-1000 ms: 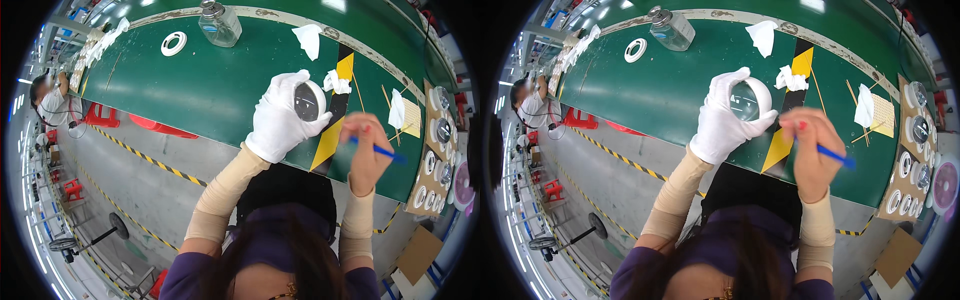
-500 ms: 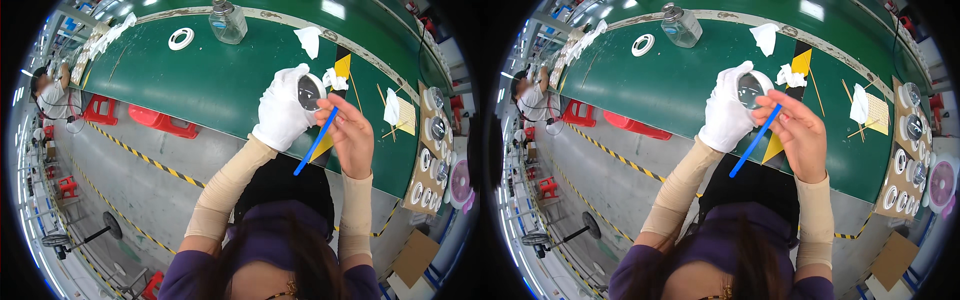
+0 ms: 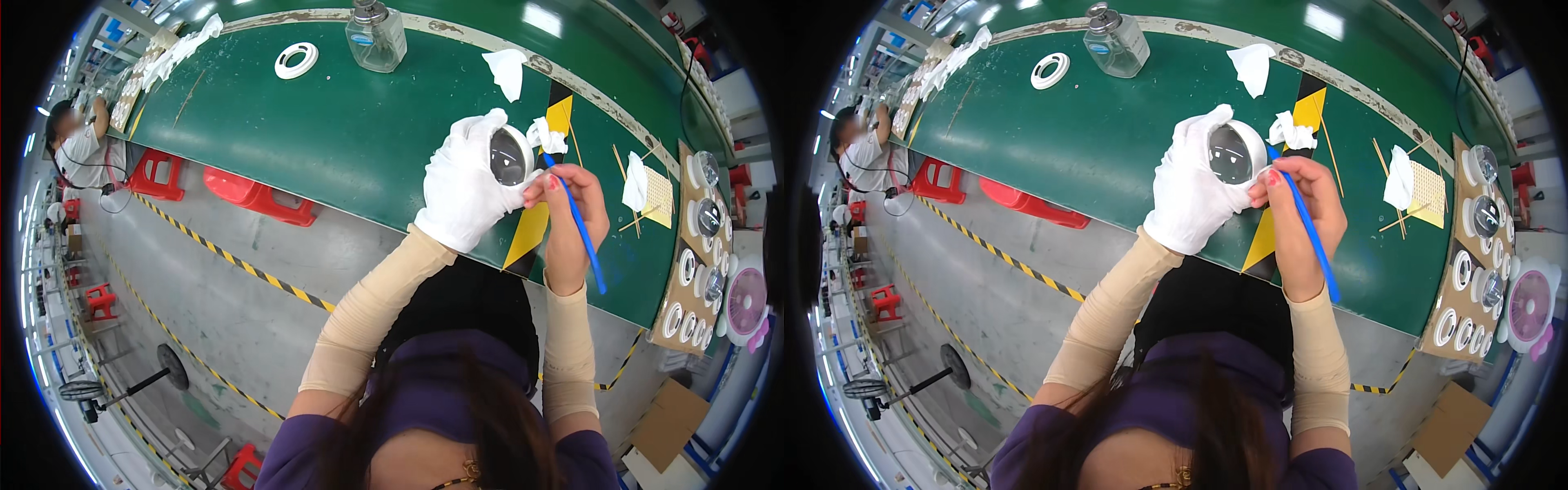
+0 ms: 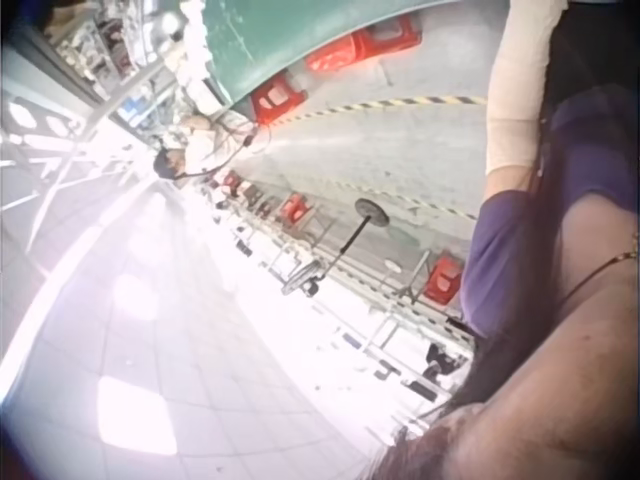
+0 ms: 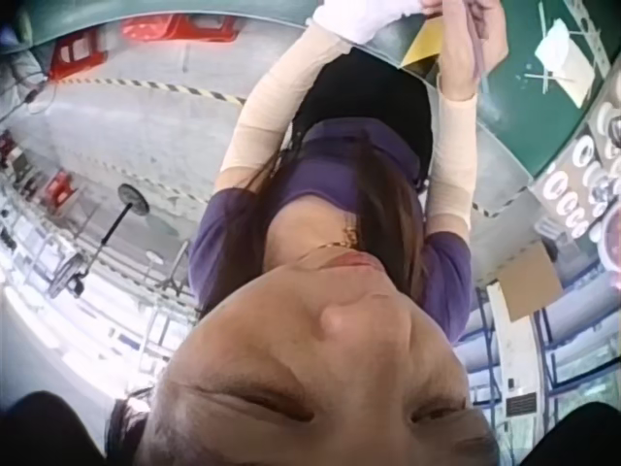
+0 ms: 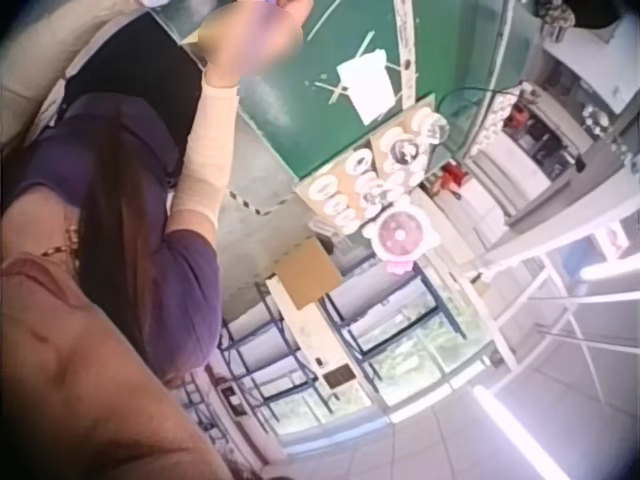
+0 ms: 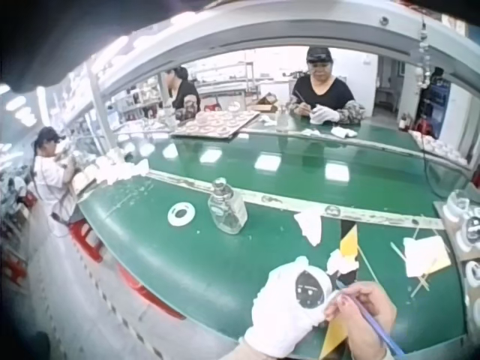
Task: Applying a liquid coating to the edge of small circular components using a brush.
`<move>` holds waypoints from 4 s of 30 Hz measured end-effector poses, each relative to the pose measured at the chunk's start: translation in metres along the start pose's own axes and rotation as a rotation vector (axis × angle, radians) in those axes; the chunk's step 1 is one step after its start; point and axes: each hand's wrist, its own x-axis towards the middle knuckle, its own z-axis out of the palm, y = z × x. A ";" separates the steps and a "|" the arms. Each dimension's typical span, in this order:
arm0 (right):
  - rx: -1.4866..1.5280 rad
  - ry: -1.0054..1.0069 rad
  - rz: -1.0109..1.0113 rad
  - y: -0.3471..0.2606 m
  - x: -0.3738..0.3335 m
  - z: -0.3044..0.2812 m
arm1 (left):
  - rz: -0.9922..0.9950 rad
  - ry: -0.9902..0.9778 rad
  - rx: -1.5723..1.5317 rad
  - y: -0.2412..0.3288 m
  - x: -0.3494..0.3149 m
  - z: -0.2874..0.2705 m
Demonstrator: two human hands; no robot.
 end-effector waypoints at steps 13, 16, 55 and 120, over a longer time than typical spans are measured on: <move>-0.383 0.005 -0.090 -0.002 -0.010 -0.003 | 0.000 -0.023 -0.025 -0.003 0.000 0.001; -0.601 0.007 -0.284 -0.007 -0.009 0.001 | -0.006 -0.015 -0.039 -0.005 -0.001 0.002; -0.752 -0.166 -0.790 0.009 0.000 -0.021 | 0.109 -0.053 -0.234 -0.021 0.006 0.003; -0.695 -0.177 -0.612 -0.007 0.009 -0.002 | 0.128 -0.094 -0.278 -0.034 0.006 0.005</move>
